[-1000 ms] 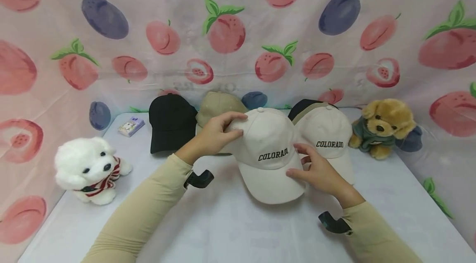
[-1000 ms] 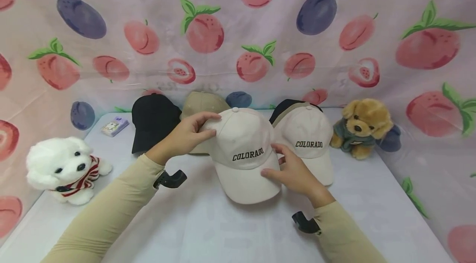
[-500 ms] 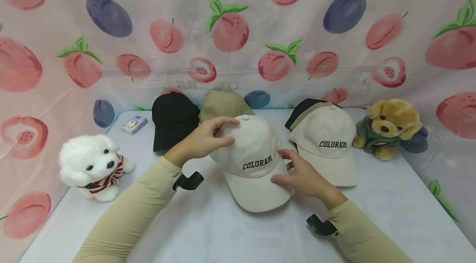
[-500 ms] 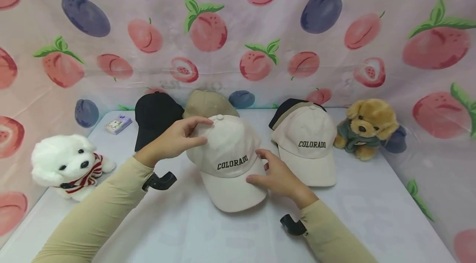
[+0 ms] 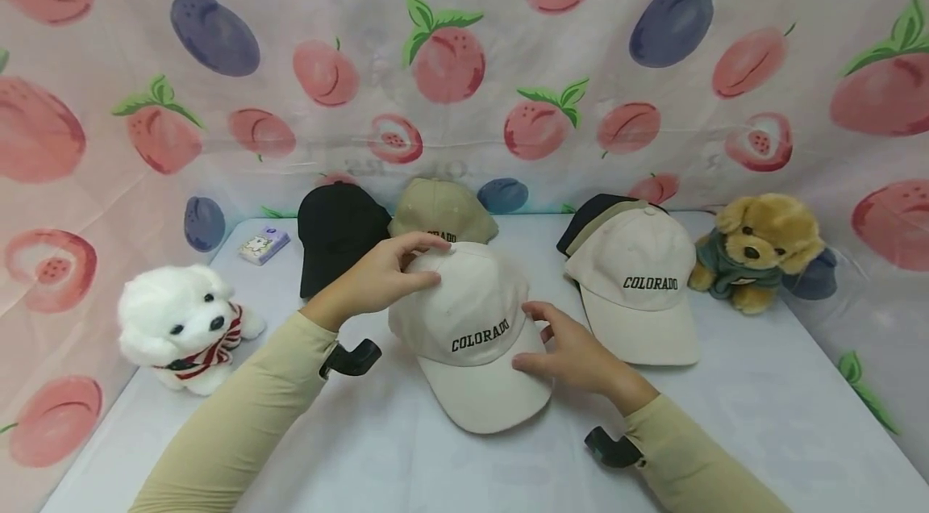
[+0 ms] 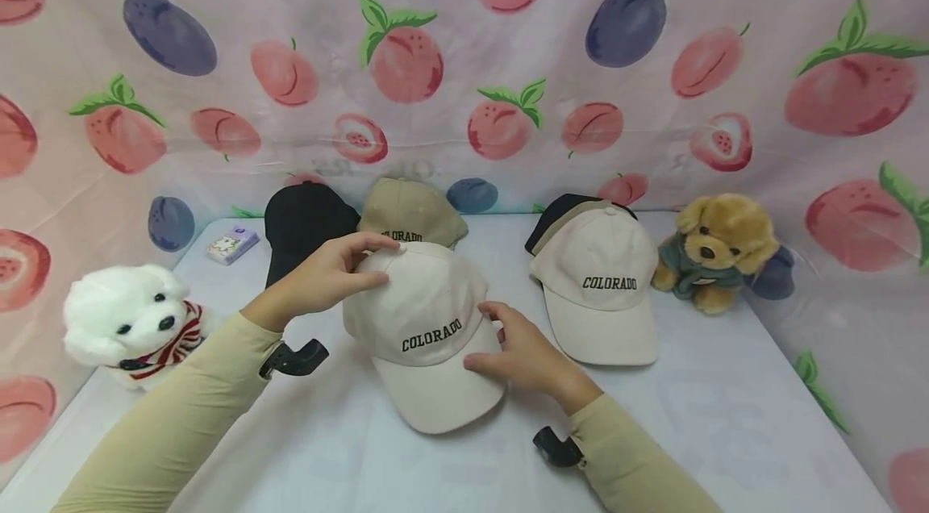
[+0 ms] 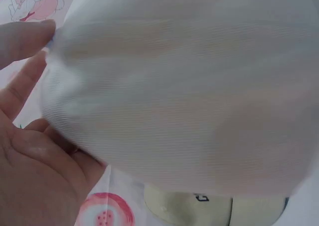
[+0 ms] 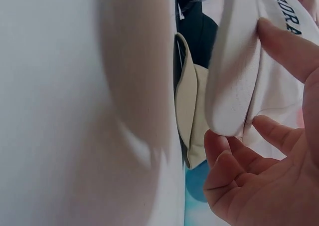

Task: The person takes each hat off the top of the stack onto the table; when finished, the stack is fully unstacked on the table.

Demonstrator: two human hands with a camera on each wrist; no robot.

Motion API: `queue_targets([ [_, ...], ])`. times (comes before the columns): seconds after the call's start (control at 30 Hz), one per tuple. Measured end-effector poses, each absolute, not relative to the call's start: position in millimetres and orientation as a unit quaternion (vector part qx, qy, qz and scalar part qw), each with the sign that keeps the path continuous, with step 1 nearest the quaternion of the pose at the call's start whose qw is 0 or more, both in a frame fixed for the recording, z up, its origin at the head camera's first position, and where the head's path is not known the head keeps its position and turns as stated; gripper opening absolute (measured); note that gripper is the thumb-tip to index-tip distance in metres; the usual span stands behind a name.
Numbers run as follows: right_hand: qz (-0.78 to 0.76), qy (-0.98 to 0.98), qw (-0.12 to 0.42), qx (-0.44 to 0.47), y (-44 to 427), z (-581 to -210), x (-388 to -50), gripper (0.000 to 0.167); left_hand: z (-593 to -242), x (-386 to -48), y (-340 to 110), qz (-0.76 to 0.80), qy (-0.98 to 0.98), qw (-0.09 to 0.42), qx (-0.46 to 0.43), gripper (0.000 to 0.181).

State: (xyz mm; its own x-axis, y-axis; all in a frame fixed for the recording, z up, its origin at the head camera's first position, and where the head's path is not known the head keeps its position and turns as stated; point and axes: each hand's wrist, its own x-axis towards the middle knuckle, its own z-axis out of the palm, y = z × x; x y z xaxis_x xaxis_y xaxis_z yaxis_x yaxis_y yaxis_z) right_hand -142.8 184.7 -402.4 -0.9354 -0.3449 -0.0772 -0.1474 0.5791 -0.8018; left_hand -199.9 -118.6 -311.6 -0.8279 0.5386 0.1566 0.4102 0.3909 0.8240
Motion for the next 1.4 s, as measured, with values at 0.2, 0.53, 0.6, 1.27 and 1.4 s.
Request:
queue_targets([
  [0.2, -0.438, 0.877, 0.122, -0.157, 176.1, -405.0, -141.6, 0.081, -311.4, -199.2, -126.4, 0.454, 0.841, 0.067, 0.287, 0.038],
  [0.53, -0.446, 0.868, 0.134, -0.174, 155.0, -411.1, -140.9, 0.083, -311.5, -199.5, -143.3, 0.423, 0.864, 0.057, 0.266, 0.032],
  [0.6, -0.445, 0.868, 0.136, -0.174, 150.5, -412.2, -140.8, 0.084, -311.5, -199.7, -146.8, 0.418, 0.868, 0.055, 0.264, 0.032],
  [1.27, -0.452, 0.853, 0.169, -0.199, 98.8, -411.5, -147.5, 0.086, -306.3, -204.6, -185.6, 0.421, 0.876, 0.054, 0.228, 0.033],
  [1.4, -0.448, 0.852, 0.172, -0.207, 88.0, -412.2, -148.4, 0.087, -304.3, -201.9, -194.8, 0.419, 0.880, 0.059, 0.218, 0.034],
])
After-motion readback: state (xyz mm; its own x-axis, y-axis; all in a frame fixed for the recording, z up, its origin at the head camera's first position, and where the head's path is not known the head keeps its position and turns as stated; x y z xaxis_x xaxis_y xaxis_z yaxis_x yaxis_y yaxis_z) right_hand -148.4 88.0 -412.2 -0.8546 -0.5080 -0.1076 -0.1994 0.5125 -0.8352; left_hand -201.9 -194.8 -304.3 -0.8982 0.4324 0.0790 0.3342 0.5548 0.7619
